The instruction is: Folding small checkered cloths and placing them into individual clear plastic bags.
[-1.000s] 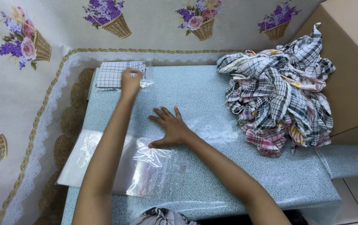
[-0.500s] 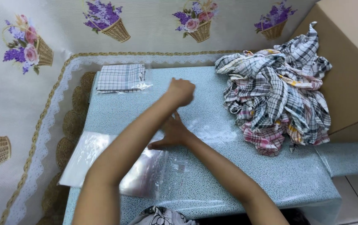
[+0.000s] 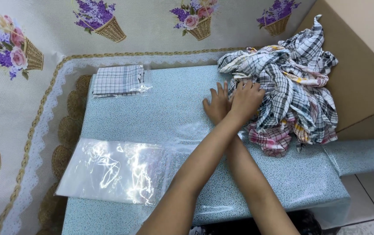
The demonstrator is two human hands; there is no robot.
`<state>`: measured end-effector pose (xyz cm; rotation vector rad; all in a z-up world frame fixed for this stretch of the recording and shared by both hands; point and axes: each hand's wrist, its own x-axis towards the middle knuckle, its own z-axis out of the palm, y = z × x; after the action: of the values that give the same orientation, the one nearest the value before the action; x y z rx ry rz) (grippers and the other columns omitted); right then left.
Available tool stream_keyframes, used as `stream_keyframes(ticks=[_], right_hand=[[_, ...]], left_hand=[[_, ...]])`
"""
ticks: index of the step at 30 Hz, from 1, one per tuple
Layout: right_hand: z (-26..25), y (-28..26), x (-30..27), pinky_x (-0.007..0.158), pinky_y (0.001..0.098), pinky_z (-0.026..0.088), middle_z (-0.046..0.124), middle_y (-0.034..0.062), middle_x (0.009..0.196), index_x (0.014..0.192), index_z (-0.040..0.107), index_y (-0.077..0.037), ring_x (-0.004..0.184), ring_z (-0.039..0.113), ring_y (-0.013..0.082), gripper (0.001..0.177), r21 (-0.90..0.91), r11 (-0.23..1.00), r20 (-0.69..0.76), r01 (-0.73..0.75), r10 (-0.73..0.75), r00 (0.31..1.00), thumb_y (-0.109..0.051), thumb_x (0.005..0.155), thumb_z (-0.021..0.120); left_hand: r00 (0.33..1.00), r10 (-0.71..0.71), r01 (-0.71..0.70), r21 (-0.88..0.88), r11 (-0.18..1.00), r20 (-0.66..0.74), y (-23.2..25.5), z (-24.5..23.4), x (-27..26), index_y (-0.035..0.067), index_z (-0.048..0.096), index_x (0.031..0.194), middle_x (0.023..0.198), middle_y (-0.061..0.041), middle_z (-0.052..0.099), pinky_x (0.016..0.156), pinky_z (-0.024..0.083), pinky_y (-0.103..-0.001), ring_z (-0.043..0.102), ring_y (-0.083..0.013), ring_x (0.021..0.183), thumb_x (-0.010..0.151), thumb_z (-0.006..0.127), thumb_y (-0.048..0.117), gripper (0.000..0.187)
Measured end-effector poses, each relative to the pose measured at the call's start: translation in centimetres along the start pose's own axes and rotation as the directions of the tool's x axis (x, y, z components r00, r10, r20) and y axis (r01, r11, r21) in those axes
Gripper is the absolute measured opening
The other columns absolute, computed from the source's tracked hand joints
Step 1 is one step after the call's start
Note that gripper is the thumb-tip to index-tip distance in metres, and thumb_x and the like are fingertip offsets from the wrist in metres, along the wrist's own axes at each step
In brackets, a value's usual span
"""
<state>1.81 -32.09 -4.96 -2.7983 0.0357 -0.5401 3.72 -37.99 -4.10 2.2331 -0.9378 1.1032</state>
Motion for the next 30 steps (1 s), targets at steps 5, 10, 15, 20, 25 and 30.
stream_keyframes(ticks=[5,10,15,20,25,30], right_hand=[[1.2,2.1,0.7,0.105,0.0584,0.047,0.051,0.0172,0.151,0.126,0.068,-0.006,0.144,0.041,0.0355,0.039,-0.063,0.998,-0.102,-0.028,0.021,0.995,-0.029,0.095,0.062],[0.4,0.4,-0.1,0.105,0.0515,0.048,0.051,0.0136,0.153,0.128,0.07,-0.011,0.139,0.049,0.0335,0.044,-0.178,0.979,-0.087,-0.097,0.083,0.993,-0.036,0.093,0.062],[1.9,2.3,0.3,0.113,0.0743,0.02,0.052,0.0192,0.15,0.123,0.07,-0.005,0.152,0.027,0.0411,0.041,-0.053,0.999,-0.136,0.005,-0.012,0.991,-0.031,0.091,0.065],[3.2,3.9,2.5,0.104,0.0589,0.044,0.059,0.0154,0.137,0.115,0.072,-0.006,0.137,0.049,0.0375,0.031,0.033,0.993,-0.292,0.113,-0.099,0.951,-0.026,0.092,0.065],[-2.5,5.2,3.8,0.108,0.0568,0.041,0.064,0.0149,0.126,0.11,0.075,-0.009,0.129,0.054,0.0363,0.022,-0.042,0.995,-0.299,0.089,-0.098,0.949,-0.018,0.091,0.072],[-11.0,7.1,3.1,0.114,0.0643,0.024,0.065,0.0132,0.129,0.115,0.071,-0.008,0.139,0.045,0.0348,0.03,-0.067,0.988,-0.49,-0.136,0.086,0.868,-0.008,0.088,0.083]], left_hand=[[0.998,-0.031,0.031,-0.006,1.0,-0.057,-0.8,0.6,0.1,0.01,0.075,0.092,0.092,-0.012,0.071,0.092,0.051,-0.048,0.067,-0.0291,0.093,0.083,0.076,0.003,0.012],[0.964,-0.043,0.102,-0.217,0.971,0.261,-0.8,-3.6,0.7,0.017,0.077,0.103,0.12,-0.012,0.071,0.11,0.044,-0.06,0.059,-0.035,0.129,0.092,0.07,0.015,0.014],[0.979,0.054,-0.026,-0.144,0.989,0.195,2.1,-2.8,0.0,0.006,0.076,0.105,0.116,-0.015,0.072,0.115,0.033,-0.065,0.053,-0.0364,0.136,0.089,0.07,0.009,0.018],[0.955,-0.088,0.127,-0.123,0.984,0.282,-0.1,-9.4,1.9,0.011,0.078,0.102,0.117,-0.014,0.072,0.112,0.025,-0.075,0.049,-0.0418,0.136,0.093,0.065,0.017,0.018],[0.96,-0.114,0.165,-0.189,0.968,0.255,-7.2,-13.2,2.3,0.016,0.077,0.107,0.116,-0.008,0.073,0.116,0.026,-0.066,0.056,-0.0319,0.131,0.095,0.061,0.017,0.02],[0.905,-0.34,0.337,0.056,0.94,0.256,-15.9,-13.7,-2.9,0.013,0.074,0.113,0.121,-0.011,0.071,0.111,0.037,-0.061,0.059,-0.0322,0.129,0.1,0.061,0.022,0.021]])
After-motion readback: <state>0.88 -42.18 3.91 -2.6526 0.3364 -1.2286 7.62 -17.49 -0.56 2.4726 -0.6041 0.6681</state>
